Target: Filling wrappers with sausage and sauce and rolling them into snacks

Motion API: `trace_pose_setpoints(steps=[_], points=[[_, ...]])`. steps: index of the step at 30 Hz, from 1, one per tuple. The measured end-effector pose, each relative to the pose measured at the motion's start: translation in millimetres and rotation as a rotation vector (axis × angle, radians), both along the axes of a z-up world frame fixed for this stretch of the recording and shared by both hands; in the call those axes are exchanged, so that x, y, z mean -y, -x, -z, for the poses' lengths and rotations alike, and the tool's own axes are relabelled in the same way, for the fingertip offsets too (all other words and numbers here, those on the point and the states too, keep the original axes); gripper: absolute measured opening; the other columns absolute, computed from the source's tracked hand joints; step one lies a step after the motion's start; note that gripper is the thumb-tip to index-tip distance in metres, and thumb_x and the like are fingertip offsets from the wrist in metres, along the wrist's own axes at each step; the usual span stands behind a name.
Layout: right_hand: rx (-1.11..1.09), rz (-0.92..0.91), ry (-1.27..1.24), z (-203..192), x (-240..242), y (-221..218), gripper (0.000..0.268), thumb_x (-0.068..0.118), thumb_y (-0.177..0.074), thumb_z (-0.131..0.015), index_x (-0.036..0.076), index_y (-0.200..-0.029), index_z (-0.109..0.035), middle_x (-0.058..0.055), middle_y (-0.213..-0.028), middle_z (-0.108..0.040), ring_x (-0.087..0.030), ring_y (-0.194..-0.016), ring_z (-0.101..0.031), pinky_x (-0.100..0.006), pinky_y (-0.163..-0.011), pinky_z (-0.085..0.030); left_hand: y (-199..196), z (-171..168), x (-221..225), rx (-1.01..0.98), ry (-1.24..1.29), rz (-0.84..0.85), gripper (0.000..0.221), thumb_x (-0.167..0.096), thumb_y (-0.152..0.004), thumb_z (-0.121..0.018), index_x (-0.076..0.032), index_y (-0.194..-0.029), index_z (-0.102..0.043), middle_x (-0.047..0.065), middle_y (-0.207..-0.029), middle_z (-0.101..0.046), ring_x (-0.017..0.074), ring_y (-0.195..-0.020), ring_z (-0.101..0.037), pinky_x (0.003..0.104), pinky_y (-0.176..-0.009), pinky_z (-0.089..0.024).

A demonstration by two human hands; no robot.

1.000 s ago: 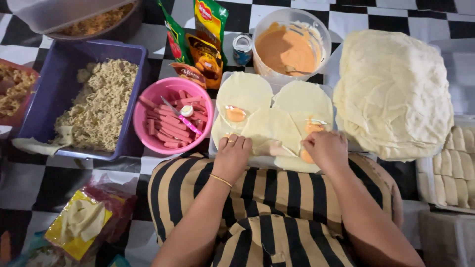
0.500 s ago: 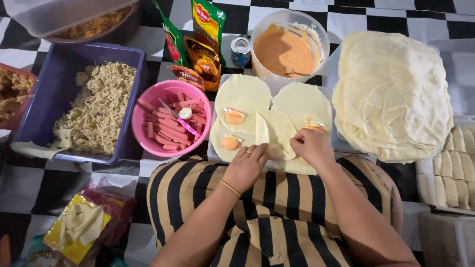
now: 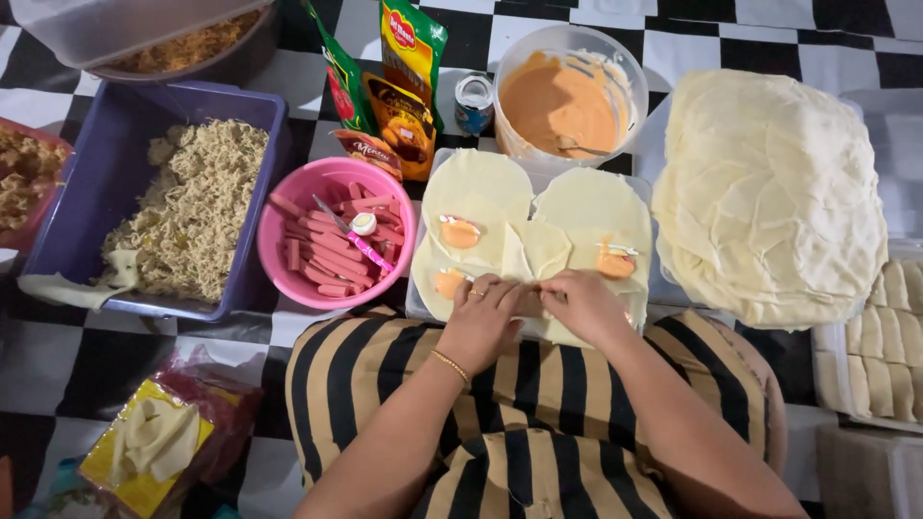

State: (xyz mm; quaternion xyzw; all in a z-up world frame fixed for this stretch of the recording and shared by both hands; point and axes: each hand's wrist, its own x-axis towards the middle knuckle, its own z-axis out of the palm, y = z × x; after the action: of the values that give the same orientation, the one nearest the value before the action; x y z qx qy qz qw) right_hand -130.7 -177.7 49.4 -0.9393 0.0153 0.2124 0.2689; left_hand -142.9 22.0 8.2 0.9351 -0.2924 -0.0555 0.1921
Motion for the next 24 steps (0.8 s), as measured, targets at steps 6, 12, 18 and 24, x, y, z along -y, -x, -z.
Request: trace_pose_setpoints(steps=[6, 12, 18, 24], points=[[0.109, -0.058, 0.016, 23, 8, 11, 0.036, 0.028, -0.097, -0.050, 0.017, -0.119, -0.076, 0.000, -0.122, -0.068, -0.032, -0.114, -0.065, -0.045, -0.093, -0.057, -6, 10, -1, -0.062, -0.045, -0.033, 0.072, -0.042, -0.088, -0.072, -0.026, -0.150, -0.041, -0.004, -0.146, -0.046, 0.0243, -0.137, -0.035, 0.046, -0.112, -0.025], [0.468, -0.137, 0.349, 36, 26, -20, 0.024, 0.030, -0.094, -0.065, 0.029, -0.116, -0.073, 0.008, -0.118, -0.060, -0.022, -0.115, -0.057, -0.044, -0.088, -0.059, -6, -2, 10, 0.038, -0.065, 0.124, 0.064, -0.047, -0.090, -0.068, -0.023, -0.146, -0.050, -0.004, -0.150, -0.046, 0.0257, -0.141, -0.030, 0.048, -0.110, -0.025], [0.587, -0.162, 0.352, 34, 24, -22, 0.008, 0.030, -0.094, -0.067, 0.026, -0.098, -0.071, 0.006, -0.102, -0.052, -0.019, -0.109, -0.054, -0.037, -0.086, -0.055, -5, 4, 10, 0.070, -0.065, 0.140, 0.056, -0.051, -0.091, -0.064, -0.020, -0.137, -0.057, -0.001, -0.138, -0.057, 0.0264, -0.141, -0.033, 0.051, -0.109, -0.025], [0.712, -0.247, 0.260, 61, 27, -31, 0.004, 0.023, -0.095, -0.064, 0.021, -0.095, -0.068, 0.002, -0.096, -0.051, -0.024, -0.100, -0.054, -0.038, -0.085, -0.048, -4, -3, 9, 0.002, -0.047, 0.103, 0.069, -0.044, -0.089, -0.070, -0.014, -0.147, -0.047, 0.004, -0.152, -0.044, 0.0290, -0.143, -0.030, 0.052, -0.108, -0.028]])
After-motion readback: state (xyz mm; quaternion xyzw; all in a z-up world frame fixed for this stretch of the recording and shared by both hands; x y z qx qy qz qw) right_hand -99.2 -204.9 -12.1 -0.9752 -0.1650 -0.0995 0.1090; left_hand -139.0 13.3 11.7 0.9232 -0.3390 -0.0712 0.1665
